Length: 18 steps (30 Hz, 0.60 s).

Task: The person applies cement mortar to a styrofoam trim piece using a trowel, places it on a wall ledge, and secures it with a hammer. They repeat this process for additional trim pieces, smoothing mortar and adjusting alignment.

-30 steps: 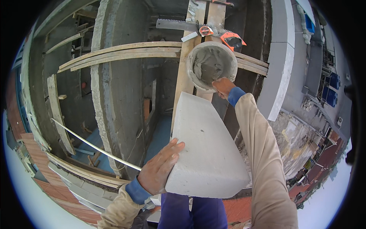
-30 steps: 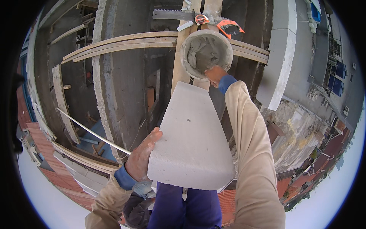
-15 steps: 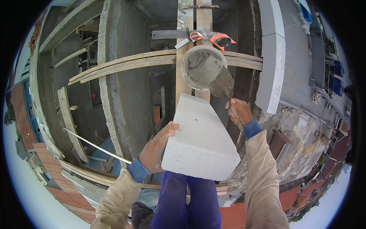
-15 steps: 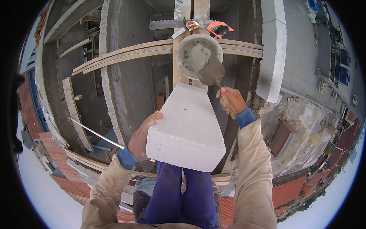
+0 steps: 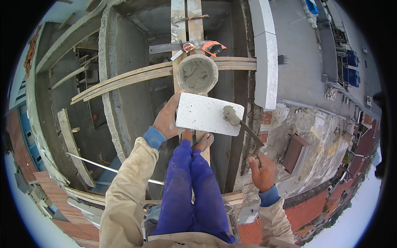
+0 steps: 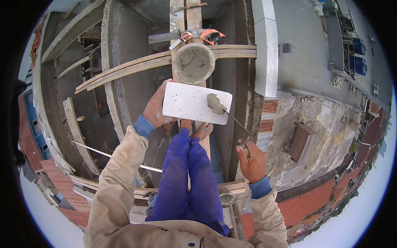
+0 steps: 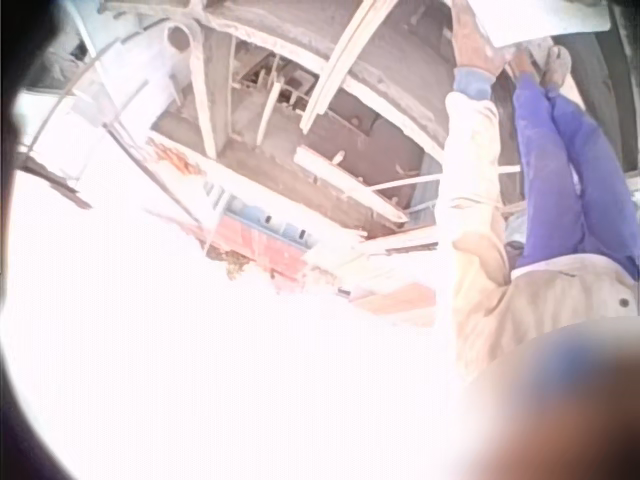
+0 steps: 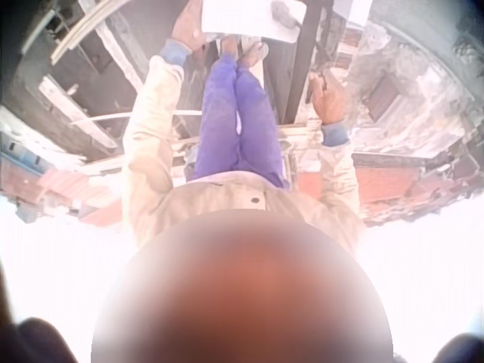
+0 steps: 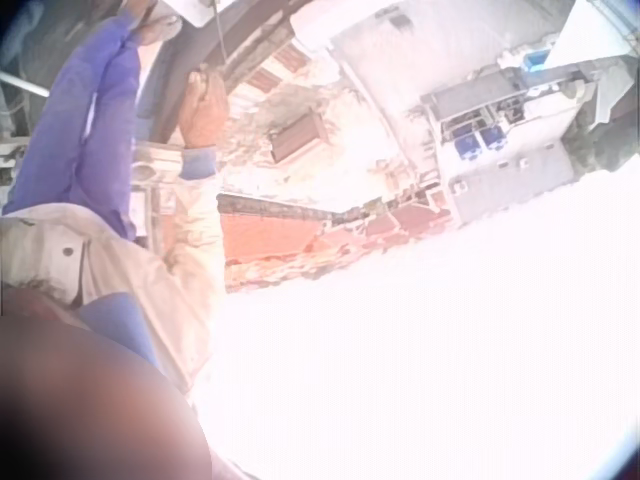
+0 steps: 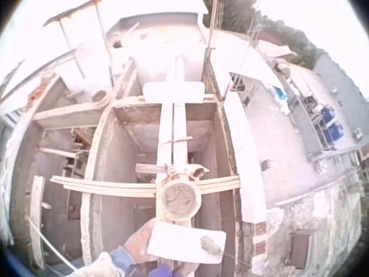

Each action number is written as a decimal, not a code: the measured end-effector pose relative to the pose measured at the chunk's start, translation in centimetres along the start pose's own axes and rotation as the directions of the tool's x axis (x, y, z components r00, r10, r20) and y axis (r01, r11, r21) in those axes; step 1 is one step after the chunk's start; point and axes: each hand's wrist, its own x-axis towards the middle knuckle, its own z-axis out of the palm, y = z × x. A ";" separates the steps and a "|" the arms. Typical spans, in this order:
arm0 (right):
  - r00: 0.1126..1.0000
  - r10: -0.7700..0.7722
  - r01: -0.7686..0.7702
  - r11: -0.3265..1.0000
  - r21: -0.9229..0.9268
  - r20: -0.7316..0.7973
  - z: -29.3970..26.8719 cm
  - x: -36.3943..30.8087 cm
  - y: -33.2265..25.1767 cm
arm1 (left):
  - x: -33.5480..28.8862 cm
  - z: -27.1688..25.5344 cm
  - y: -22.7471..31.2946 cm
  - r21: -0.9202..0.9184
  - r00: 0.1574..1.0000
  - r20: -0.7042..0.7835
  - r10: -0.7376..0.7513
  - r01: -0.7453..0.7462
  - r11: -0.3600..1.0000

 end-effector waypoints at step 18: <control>0.978 0.019 -0.055 0.985 -0.165 -0.209 6.1 -1.0 -4.7 | 2.1 3.9 3.0 0.123 0.997 -0.078 0.013 -0.003 0.992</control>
